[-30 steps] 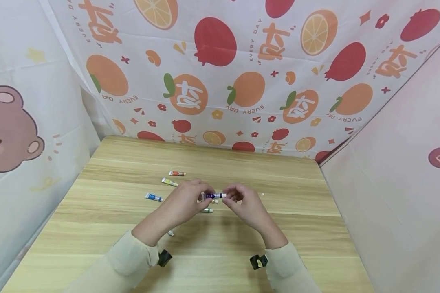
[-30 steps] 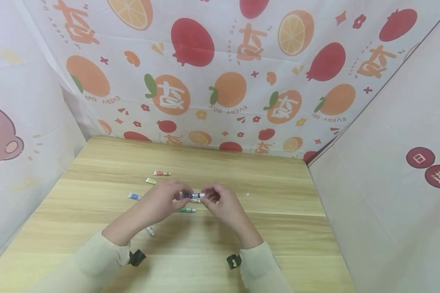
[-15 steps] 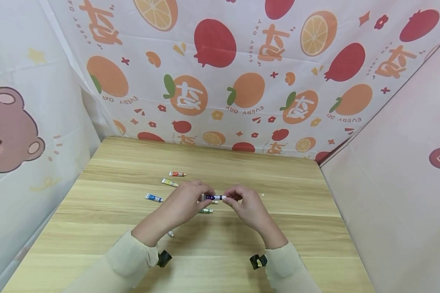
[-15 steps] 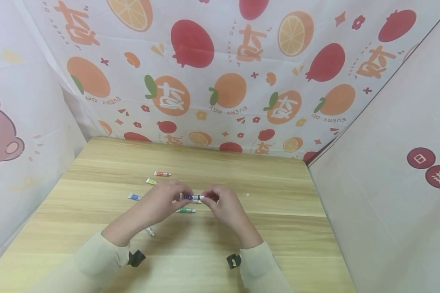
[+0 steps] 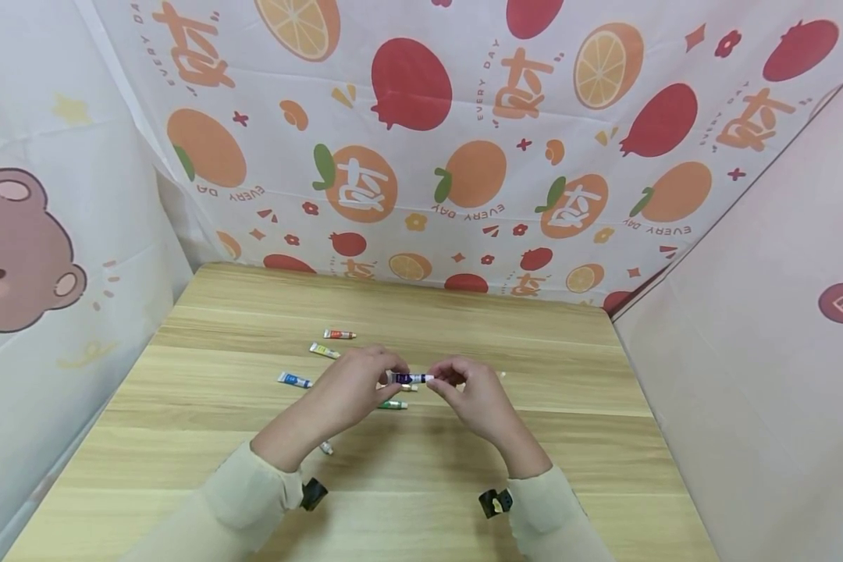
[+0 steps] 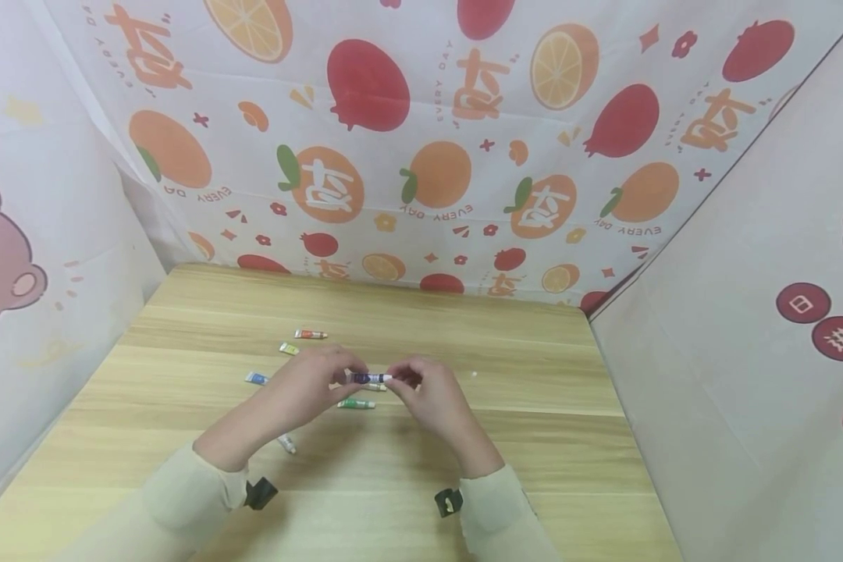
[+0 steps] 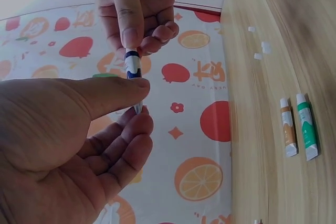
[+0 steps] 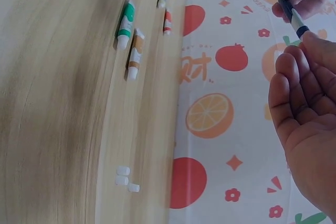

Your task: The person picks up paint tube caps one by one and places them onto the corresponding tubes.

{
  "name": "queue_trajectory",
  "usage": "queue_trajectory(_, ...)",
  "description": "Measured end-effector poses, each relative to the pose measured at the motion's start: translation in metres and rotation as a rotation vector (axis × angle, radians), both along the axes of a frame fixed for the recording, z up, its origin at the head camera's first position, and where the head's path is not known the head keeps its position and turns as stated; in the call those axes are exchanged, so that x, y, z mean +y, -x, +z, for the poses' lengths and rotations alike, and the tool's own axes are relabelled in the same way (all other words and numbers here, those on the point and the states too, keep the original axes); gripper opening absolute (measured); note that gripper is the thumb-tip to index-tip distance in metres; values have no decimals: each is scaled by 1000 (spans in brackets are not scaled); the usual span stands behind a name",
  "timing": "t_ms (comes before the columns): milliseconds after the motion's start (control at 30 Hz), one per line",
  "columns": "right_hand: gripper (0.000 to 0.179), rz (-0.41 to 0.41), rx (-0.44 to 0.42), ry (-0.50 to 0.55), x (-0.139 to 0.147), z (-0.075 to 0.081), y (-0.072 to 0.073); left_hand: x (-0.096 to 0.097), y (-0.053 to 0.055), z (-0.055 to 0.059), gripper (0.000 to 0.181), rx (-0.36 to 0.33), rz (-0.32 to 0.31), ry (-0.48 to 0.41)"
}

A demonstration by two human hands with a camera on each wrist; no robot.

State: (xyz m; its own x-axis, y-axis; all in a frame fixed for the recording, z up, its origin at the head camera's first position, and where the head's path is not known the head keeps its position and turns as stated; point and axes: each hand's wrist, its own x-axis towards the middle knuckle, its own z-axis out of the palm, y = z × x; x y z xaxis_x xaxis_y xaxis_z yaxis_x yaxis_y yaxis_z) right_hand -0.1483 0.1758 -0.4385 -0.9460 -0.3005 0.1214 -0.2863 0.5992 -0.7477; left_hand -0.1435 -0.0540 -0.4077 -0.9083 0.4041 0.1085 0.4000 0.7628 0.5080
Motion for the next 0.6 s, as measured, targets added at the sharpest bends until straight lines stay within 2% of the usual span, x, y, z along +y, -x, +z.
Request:
queue_trajectory(100, 11, 16, -15, 18, 1, -1, 0, -1, 1, -1, 15, 9, -3, 4)
queue_trajectory(333, 45, 54, -39, 76, 7, -2, 3, -5, 4, -7, 14, 17, -5, 7)
queue_trajectory(467, 48, 24, -65, 114, 14, -2, 7, -9, 7, -13, 10, -3, -4, 3)
queue_trajectory(600, 47, -40, -72, 126, 22, -3, 11, -12, 9, -22, 8, -23, 7, 6)
